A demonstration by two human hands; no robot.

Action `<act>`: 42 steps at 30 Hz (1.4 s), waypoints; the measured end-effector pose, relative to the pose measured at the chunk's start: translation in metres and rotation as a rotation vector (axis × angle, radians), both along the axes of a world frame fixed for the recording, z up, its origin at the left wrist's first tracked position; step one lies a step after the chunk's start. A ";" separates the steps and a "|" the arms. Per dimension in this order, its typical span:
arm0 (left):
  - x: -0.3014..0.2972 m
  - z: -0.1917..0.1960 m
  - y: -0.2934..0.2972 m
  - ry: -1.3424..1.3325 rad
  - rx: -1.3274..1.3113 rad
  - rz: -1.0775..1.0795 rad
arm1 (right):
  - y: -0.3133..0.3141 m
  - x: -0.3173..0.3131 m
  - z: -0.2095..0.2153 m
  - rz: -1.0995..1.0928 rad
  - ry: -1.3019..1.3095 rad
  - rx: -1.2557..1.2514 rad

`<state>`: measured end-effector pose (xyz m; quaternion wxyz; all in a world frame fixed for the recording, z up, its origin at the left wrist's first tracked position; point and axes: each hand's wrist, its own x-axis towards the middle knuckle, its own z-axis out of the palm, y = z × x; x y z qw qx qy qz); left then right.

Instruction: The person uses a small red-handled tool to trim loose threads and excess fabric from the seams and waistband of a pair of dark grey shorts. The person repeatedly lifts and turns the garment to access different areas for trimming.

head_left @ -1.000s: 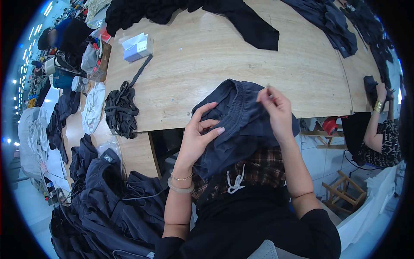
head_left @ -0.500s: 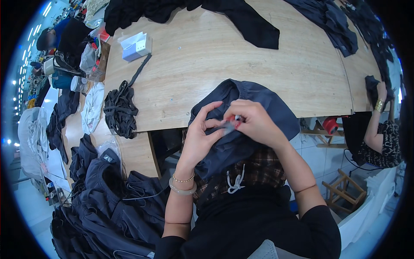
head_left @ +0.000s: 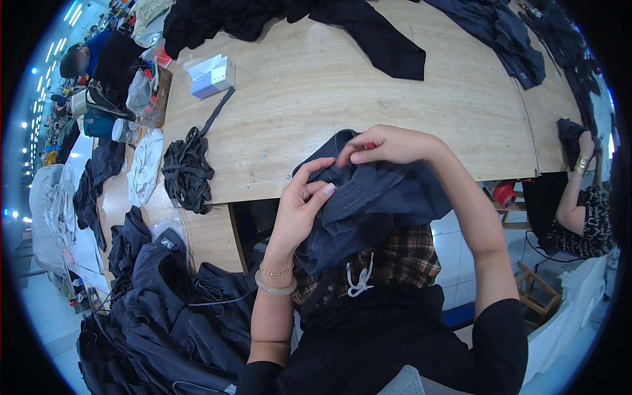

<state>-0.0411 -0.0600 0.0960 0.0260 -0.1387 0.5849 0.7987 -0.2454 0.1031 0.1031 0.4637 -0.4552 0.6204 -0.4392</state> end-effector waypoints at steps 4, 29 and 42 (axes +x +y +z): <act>0.001 0.010 -0.004 0.108 -0.217 -0.126 | 0.003 -0.028 0.037 -0.004 0.118 0.057; -0.055 -0.048 0.020 0.222 -0.790 0.139 | 0.007 0.076 -0.046 -0.861 -0.235 -0.427; -0.051 -0.101 0.012 0.218 -0.801 0.073 | 0.041 0.099 -0.113 -0.984 0.314 -0.250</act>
